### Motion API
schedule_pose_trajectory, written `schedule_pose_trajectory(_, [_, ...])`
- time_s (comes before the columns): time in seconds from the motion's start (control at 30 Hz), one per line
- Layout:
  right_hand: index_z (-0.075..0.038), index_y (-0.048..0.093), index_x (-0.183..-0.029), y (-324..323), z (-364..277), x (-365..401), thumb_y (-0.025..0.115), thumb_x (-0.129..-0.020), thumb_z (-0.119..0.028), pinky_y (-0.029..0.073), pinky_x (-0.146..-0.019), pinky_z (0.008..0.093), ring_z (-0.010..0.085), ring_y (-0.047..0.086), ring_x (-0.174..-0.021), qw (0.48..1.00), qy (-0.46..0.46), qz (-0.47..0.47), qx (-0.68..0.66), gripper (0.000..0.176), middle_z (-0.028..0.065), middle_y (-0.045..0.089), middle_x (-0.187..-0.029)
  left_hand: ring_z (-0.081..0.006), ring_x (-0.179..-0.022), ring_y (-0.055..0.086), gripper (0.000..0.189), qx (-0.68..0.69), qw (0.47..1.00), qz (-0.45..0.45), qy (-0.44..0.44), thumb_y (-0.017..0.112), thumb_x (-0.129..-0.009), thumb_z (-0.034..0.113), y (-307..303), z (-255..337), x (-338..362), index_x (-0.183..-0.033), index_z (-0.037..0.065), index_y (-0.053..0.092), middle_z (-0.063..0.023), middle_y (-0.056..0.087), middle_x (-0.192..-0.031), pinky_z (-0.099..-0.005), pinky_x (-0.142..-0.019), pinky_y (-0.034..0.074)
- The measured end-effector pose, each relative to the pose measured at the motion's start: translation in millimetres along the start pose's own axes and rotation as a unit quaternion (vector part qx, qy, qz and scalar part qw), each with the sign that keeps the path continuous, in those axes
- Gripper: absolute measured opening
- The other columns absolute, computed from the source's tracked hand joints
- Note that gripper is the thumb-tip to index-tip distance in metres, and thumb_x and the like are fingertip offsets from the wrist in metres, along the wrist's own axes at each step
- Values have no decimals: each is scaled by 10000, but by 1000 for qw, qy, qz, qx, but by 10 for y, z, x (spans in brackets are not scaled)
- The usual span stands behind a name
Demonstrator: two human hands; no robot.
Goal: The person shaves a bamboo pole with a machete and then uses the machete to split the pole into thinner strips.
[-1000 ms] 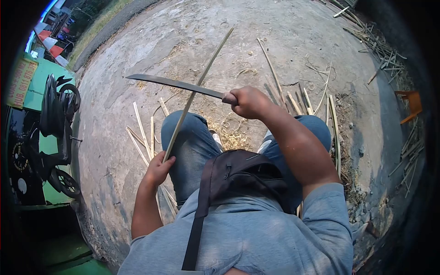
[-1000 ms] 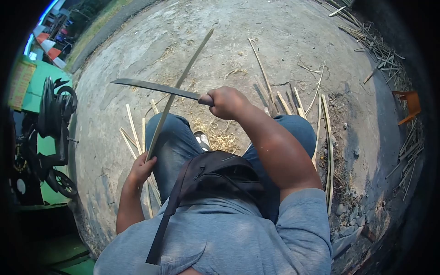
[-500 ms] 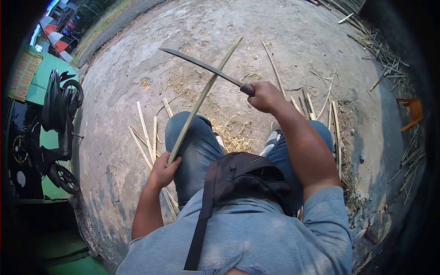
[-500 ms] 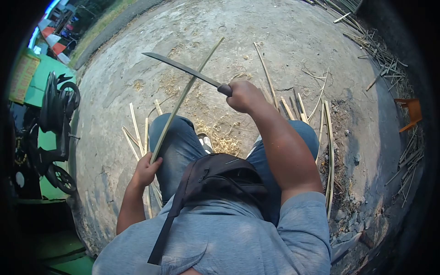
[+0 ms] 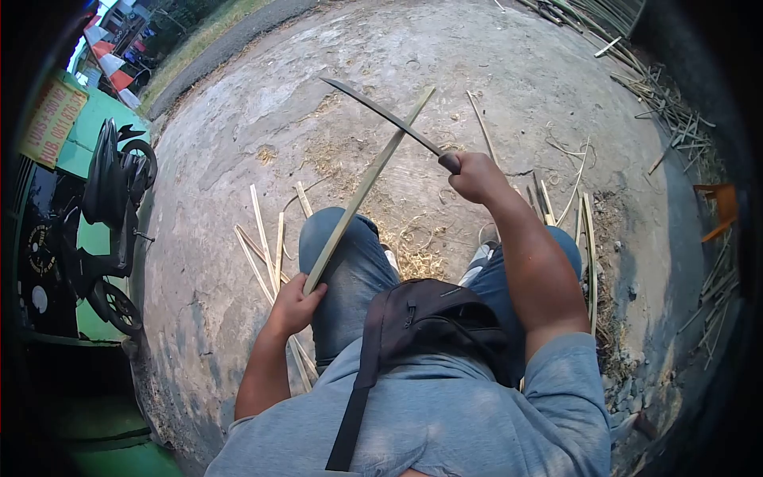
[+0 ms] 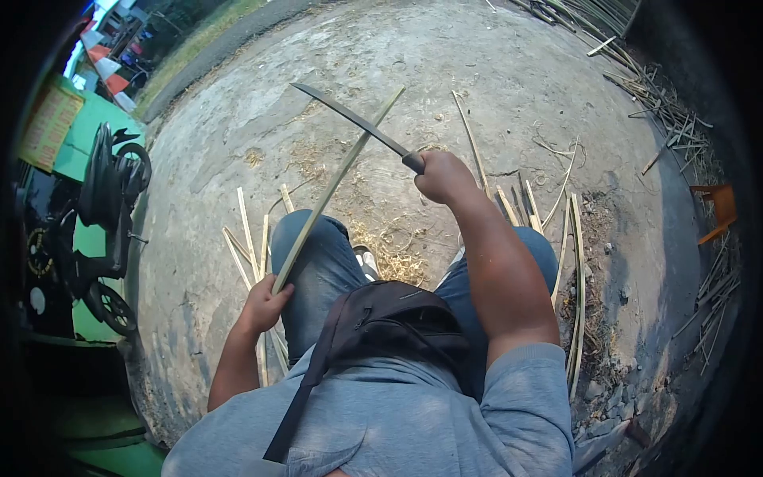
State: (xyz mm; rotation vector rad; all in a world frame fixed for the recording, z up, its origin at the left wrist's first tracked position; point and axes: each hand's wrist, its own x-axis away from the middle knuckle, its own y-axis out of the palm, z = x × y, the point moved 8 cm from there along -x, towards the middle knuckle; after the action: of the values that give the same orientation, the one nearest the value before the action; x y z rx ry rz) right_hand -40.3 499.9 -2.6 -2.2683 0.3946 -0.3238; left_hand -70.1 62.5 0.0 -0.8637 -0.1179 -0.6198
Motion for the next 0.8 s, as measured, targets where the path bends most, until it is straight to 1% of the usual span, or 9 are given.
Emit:
schedule_pose_trajectory(0.03, [-107, 753, -1056, 6, 87, -18, 653, -844, -147, 558, -875, 496, 391, 713, -1006, 999, 20, -8, -34, 238, 196, 754, -1045, -151, -679, 533, 361, -7, 1000, 0, 0, 723, -987, 326, -9, -5, -9, -992, -22, 629, -58, 594, -732, -351, -630, 451])
schedule_pose_trajectory(0.13, [-99, 745, -1073, 3, -15, 109, 648, -835, -139, 552, -878, 494, 389, 712, -1020, 1000, -3, -18, 24, 261, 205, 752, -1049, -145, -674, 529, 358, -12, 1000, -2, 6, 725, -986, 325, 1, -46, -47, -996, -20, 632, -56, 591, -731, -347, -624, 449])
schedule_pose_trajectory(0.27, [-137, 750, -1020, 343, -433, 280, 674, -842, -173, 568, -848, 498, 393, 720, -962, 984, -128, -82, 94, 196, 178, 752, -982, -139, -676, 530, 353, 24, 999, 6, 24, 727, -984, 317, 38, -118, -61, -1022, -23, 640, -61, 597, -736, -338, -628, 453])
schedule_pose_trajectory(0.4, [-136, 736, -957, 319, -705, 355, 698, -848, -196, 563, -811, 510, 397, 717, -924, 977, -154, -55, 136, 130, 170, 741, -924, -136, -686, 553, 350, 19, 999, 21, 26, 722, -985, 306, 13, -54, -7, -1049, -29, 646, -69, 614, -742, -334, -635, 467])
schedule_pose_trajectory(0.47, [-129, 709, -903, 279, -529, 189, 710, -850, -208, 552, -763, 522, 412, 709, -874, 981, -153, -21, 115, 96, 171, 728, -871, -150, -682, 575, 351, 12, 1000, 22, 15, 722, -983, 308, 10, -32, 13, -1051, -29, 648, -81, 627, -744, -343, -638, 476])
schedule_pose_trajectory(0.5, [-135, 755, -986, 189, -419, 137, 682, -859, -192, 571, -860, 491, 374, 724, -990, 990, -85, -35, 107, 157, 165, 761, -977, -158, -680, 585, 351, 9, 1000, 22, 10, 722, -982, 308, 3, -20, 21, -1051, -29, 649, -88, 634, -744, -347, -639, 481])
schedule_pose_trajectory(0.6, [-107, 761, -1060, 23, -51, 27, 648, -870, -179, 562, -892, 491, 377, 721, -1025, 1000, 17, 14, 21, 232, 193, 759, -1045, -189, -670, 609, 357, -48, 999, 21, -3, 724, -977, 313, -32, 58, 34, -1060, -26, 652, -108, 652, -749, -364, -642, 492])
schedule_pose_trajectory(0.7, [-110, 763, -1092, 62, 26, 62, 652, -869, -171, 559, -902, 490, 377, 719, -1042, 998, 44, -7, 45, 256, 195, 757, -1061, -214, -665, 616, 363, -76, 997, 19, -9, 728, -971, 319, -58, 175, 47, -1064, -24, 653, -127, 657, -752, -371, -649, 498])
schedule_pose_trajectory(0.8, [-107, 757, -1077, 122, -173, 206, 656, -874, -184, 557, -913, 488, 378, 716, -1049, 995, 4, -71, 67, 240, 192, 755, -1083, -195, -683, 616, 357, -66, 998, 15, -7, 730, -973, 310, -34, 109, 12, -1071, -25, 654, -117, 656, -760, -363, -653, 496])
